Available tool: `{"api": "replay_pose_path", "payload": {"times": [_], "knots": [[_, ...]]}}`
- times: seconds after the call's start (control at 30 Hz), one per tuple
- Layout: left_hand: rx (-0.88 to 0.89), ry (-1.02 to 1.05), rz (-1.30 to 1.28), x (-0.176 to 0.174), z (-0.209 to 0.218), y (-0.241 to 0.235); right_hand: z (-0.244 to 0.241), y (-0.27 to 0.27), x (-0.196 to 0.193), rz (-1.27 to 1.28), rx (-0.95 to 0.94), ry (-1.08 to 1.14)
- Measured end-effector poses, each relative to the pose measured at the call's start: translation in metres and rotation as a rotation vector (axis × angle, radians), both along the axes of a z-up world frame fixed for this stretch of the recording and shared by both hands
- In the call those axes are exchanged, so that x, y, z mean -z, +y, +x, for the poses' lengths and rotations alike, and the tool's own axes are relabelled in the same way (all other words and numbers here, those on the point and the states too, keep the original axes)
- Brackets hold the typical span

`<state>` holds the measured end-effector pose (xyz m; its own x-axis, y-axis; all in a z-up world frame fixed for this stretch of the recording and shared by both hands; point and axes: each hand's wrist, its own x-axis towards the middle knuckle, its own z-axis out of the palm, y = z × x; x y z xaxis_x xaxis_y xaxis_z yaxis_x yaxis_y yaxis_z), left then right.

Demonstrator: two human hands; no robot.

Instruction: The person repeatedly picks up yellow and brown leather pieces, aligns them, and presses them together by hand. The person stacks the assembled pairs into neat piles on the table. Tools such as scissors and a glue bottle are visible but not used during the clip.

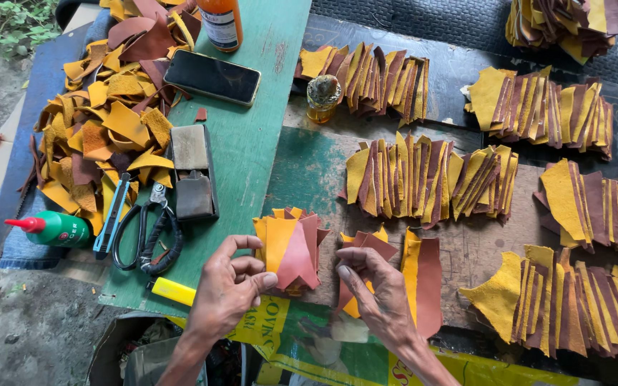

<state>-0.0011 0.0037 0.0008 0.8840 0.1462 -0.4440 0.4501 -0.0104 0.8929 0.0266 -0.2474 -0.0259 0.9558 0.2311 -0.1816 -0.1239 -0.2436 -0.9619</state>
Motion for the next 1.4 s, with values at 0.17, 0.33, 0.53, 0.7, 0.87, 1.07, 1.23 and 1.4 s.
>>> {"api": "replay_pose_path", "payload": {"times": [0.17,0.33,0.53,0.7,0.87,1.07,1.23,1.4], "knots": [[-0.142,-0.267,-0.094,-0.001,-0.002,0.016,0.015,0.023,-0.003,0.117,0.043,0.101],[-0.245,-0.34,-0.153,0.008,-0.003,0.019,0.022,0.04,-0.013,-0.054,-0.027,0.079],[-0.249,-0.33,-0.163,0.012,-0.006,0.022,0.022,0.045,-0.007,0.071,0.001,0.084],[-0.291,-0.404,-0.102,0.002,-0.007,0.026,0.022,0.018,-0.007,0.562,-0.007,0.254],[-0.109,-0.279,-0.099,0.002,-0.005,0.026,0.015,-0.049,-0.005,0.502,0.09,0.252],[0.008,-0.085,-0.047,0.018,0.003,0.004,0.0,-0.083,0.025,0.49,0.212,0.267],[0.056,0.014,0.117,0.013,0.002,0.002,-0.006,-0.085,0.034,0.409,0.226,0.301],[0.061,0.029,0.13,0.011,0.0,0.002,-0.005,-0.072,0.025,0.276,0.168,0.32]]}}
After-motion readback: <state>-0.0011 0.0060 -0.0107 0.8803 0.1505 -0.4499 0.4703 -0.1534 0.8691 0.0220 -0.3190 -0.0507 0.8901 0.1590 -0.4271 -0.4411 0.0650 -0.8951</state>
